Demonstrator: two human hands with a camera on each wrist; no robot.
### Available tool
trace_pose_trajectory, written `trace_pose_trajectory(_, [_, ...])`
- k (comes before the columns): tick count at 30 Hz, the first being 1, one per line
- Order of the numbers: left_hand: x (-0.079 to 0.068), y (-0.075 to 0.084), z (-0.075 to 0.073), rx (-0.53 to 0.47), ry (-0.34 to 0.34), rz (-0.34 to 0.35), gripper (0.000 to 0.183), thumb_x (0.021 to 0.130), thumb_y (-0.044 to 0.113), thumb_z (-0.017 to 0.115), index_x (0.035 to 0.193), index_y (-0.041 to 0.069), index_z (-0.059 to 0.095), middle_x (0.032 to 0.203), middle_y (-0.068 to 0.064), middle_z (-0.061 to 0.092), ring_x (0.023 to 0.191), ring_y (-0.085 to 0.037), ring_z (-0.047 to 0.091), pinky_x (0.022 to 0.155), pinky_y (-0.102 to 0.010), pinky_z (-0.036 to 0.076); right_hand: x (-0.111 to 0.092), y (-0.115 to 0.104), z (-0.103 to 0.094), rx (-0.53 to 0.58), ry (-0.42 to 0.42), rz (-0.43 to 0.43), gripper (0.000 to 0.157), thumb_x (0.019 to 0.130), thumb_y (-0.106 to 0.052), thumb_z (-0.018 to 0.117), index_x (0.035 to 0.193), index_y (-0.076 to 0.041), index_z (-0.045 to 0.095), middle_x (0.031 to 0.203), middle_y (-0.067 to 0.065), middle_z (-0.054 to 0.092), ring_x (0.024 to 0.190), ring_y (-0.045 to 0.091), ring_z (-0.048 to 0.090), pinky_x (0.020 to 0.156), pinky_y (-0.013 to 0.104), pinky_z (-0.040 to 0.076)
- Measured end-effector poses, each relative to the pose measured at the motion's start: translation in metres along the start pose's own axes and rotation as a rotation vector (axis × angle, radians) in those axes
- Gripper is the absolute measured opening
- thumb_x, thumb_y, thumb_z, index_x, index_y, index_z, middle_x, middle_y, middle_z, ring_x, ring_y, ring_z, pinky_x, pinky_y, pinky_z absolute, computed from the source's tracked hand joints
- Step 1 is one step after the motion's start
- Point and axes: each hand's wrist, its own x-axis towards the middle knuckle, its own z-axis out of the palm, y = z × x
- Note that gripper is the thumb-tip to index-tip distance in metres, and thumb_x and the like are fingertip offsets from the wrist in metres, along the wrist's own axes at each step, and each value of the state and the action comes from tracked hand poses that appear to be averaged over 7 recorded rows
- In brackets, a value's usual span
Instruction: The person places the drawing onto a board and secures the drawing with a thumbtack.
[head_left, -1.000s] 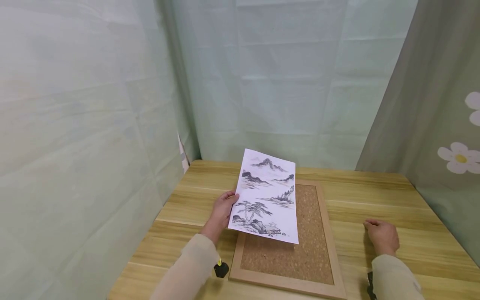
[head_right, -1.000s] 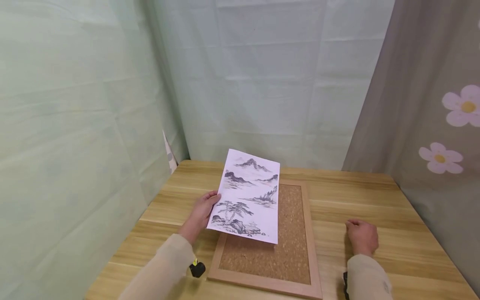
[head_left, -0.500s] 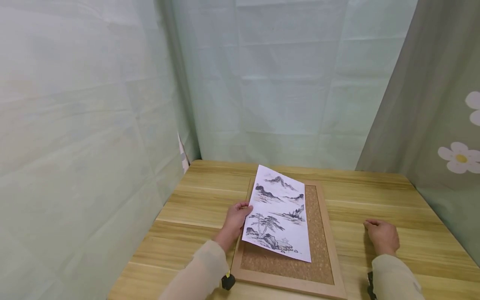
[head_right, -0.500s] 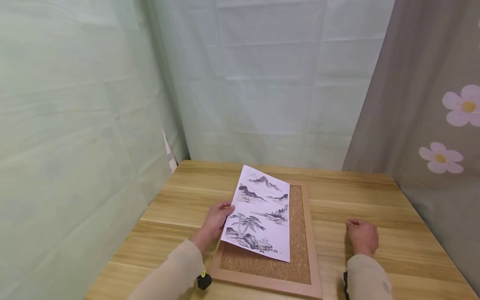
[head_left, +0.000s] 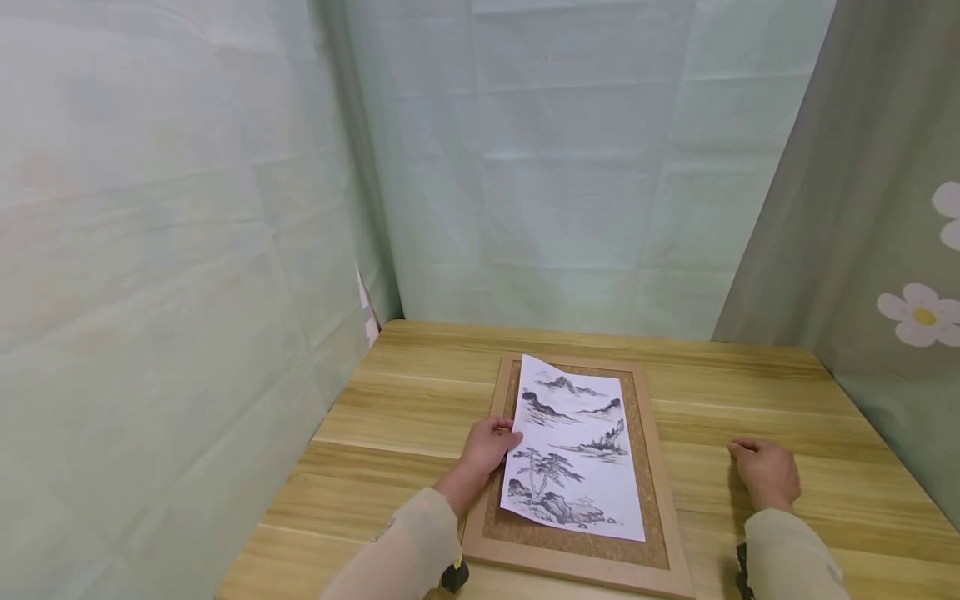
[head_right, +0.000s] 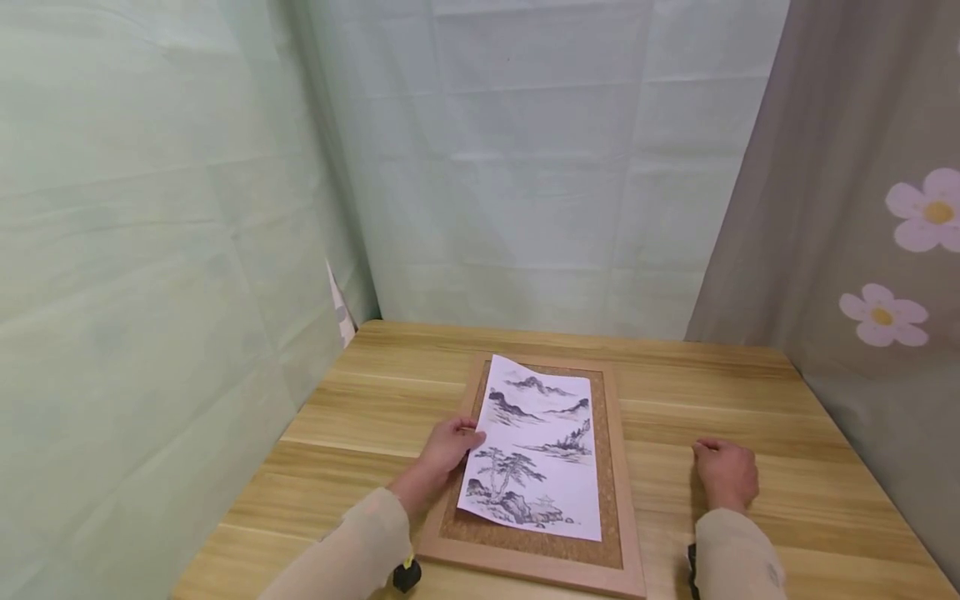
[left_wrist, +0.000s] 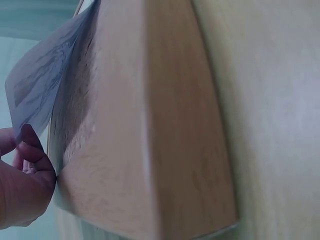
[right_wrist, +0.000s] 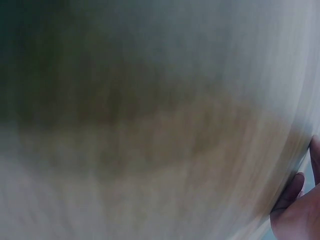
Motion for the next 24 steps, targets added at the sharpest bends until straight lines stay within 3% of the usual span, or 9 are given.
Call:
trace_pose_trajectory(14, [-0.001,0.003,0.003,0.129,0.042,-0.010,0.023,0.083,-0.002,0.072,0.104,-0.007,0.064,0.077,-0.005,0.058,0.069,-0.014,0.053,0.062,-0.026,0.047,0.010,-0.004,0.006,0.008,-0.002,-0.016,0.034,0.098,-0.029,0.059,0.114,-0.001,0.070,0.126,0.028,0.060,0.110,0.050,0.053,0.078,0.054,0.044])
trace_pose_trajectory(20, [-0.001,0.010,-0.004,0.327,0.079,0.059,0.030,0.081,0.005,0.078,0.107,-0.004,0.065,0.084,-0.006,0.058,0.076,-0.017,0.052,0.067,-0.031,0.047,0.014,-0.007,0.007,0.015,-0.007,-0.031,0.034,0.098,-0.029,0.059,0.114,0.000,0.070,0.125,0.028,0.060,0.108,0.050,0.054,0.076,0.053,0.043])
trace_pose_trajectory(24, [0.003,0.015,-0.010,0.528,0.001,0.184,0.034,0.083,0.009,0.079,0.112,-0.002,0.066,0.089,-0.011,0.059,0.082,-0.023,0.053,0.075,-0.038,0.047,0.015,-0.008,0.008,0.016,-0.018,-0.033,0.034,0.098,-0.029,0.060,0.113,0.000,0.070,0.125,0.029,0.060,0.109,0.050,0.053,0.077,0.054,0.043])
